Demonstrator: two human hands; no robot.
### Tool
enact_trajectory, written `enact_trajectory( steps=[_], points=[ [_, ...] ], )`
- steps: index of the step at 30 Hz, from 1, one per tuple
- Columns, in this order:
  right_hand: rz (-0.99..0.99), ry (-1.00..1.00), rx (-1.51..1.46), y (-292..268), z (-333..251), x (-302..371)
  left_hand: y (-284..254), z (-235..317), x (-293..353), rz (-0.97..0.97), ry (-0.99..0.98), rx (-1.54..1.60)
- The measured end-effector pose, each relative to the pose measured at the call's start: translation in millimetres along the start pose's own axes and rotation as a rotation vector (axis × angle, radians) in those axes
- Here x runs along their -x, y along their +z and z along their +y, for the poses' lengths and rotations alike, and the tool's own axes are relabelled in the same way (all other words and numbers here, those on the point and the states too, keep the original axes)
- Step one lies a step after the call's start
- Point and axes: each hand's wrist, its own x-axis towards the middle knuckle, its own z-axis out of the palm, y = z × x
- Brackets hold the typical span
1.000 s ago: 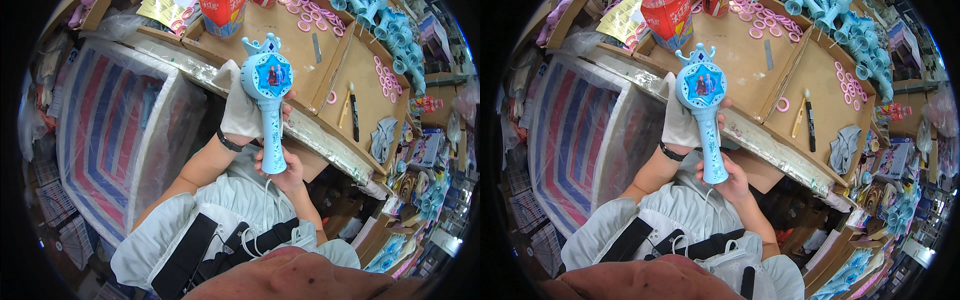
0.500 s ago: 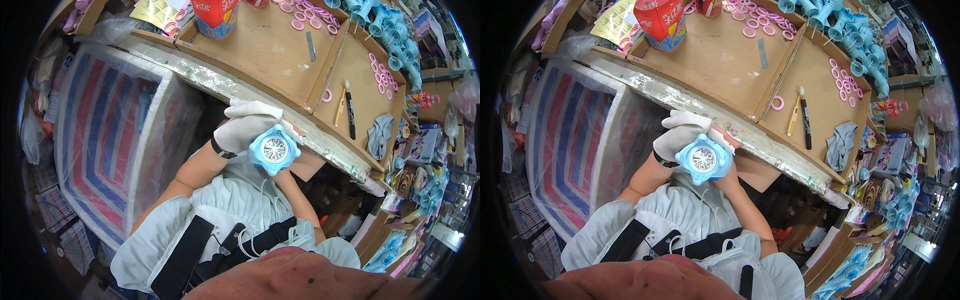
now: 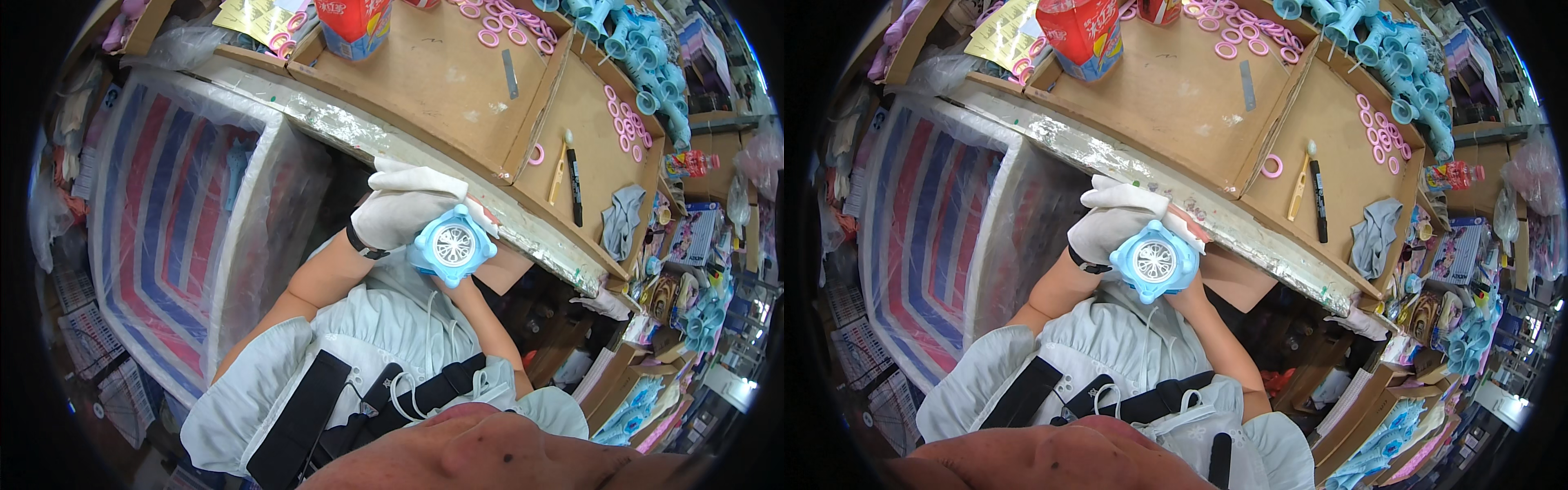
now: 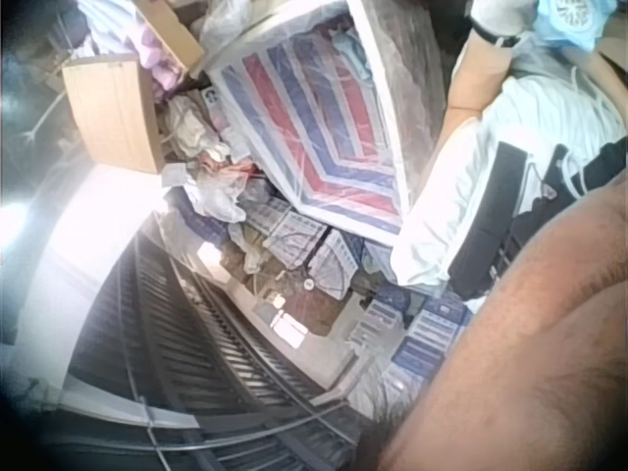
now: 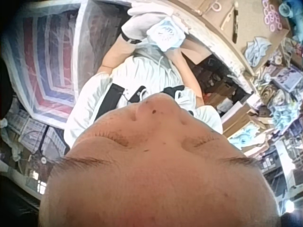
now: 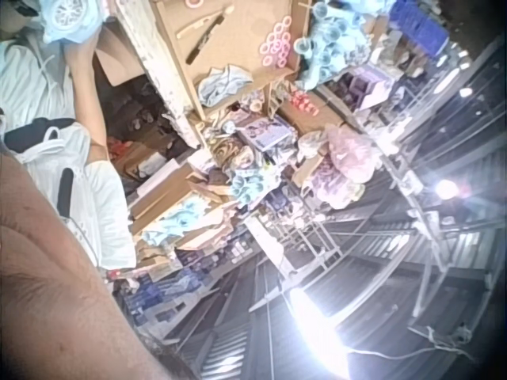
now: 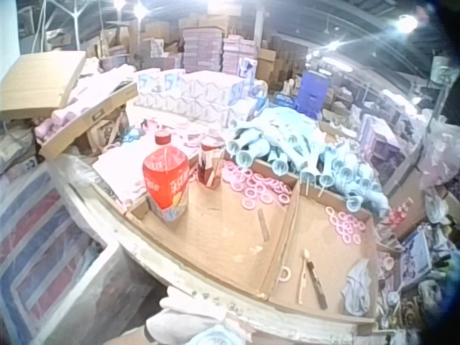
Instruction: The person wipes a light blue plastic toy wand with a white cloth, rotating it to clean multiple sides. The person then picks up a second similar toy and wipes it in the same manner before placing it back on the table.
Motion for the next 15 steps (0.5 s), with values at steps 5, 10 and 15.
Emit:
enact_trajectory(
  steps=[5,10,15],
  points=[
    [0.036,-0.036,0.086,-4,-1,-1,7,19,0,0.094,-0.095,0.16],
    [0.116,0.036,0.33,-10,-3,-1,11,20,8,0.23,-0.284,0.389],
    [0.161,0.15,0.371,-12,6,3,-3,17,17,0.104,-0.108,0.015]
  ],
)
